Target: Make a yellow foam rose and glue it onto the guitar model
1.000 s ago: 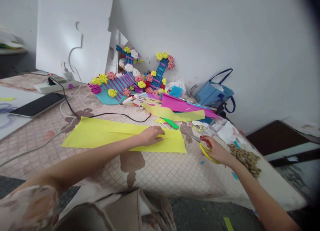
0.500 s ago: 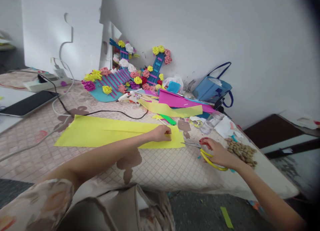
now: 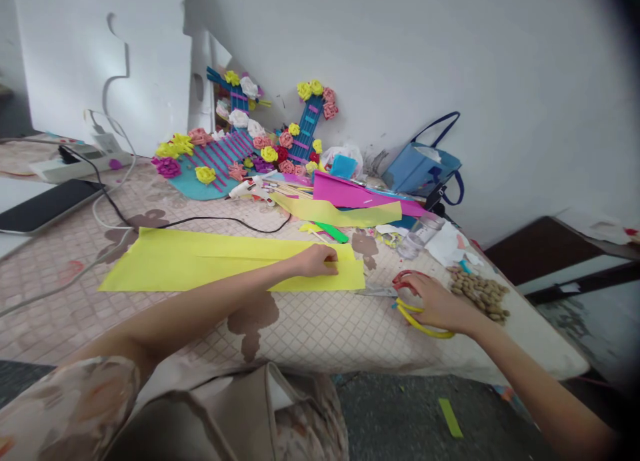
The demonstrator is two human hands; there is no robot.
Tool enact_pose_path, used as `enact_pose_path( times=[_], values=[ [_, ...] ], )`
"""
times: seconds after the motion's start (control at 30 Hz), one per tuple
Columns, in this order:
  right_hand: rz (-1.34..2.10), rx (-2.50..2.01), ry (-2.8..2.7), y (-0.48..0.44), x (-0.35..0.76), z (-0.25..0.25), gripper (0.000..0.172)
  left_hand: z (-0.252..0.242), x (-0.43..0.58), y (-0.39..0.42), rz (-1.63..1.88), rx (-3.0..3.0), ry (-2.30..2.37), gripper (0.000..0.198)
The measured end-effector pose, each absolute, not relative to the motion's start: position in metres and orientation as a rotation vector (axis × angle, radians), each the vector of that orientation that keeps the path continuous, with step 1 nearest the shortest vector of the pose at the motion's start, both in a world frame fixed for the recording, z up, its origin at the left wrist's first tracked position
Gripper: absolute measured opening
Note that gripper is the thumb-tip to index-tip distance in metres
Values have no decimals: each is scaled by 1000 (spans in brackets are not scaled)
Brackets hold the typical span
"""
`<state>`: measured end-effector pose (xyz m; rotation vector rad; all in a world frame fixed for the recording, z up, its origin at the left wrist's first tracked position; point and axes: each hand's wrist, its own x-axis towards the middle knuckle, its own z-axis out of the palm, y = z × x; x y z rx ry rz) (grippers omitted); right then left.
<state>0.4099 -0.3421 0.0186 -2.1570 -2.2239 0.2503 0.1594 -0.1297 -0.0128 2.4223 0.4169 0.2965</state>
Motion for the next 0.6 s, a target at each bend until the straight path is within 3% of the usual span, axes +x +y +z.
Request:
enact_pose_path(
  times=[0.13,0.27,0.47,0.6],
  values=[
    [302,-2128,-2263,-338,407,18,47,-16,162,-130,297,2471,419,16],
    [330,-2094,-2294,-335,406,15,45,-9,160,-135,372,2542,345,30],
    [270,-2064,-2302,-334,406,13,44,-4,166,-140,414,2755,-420,28],
    [240,-2055,-2338,-333,404,13,41,-17,167,-137,350,2802,-475,35]
  ],
)
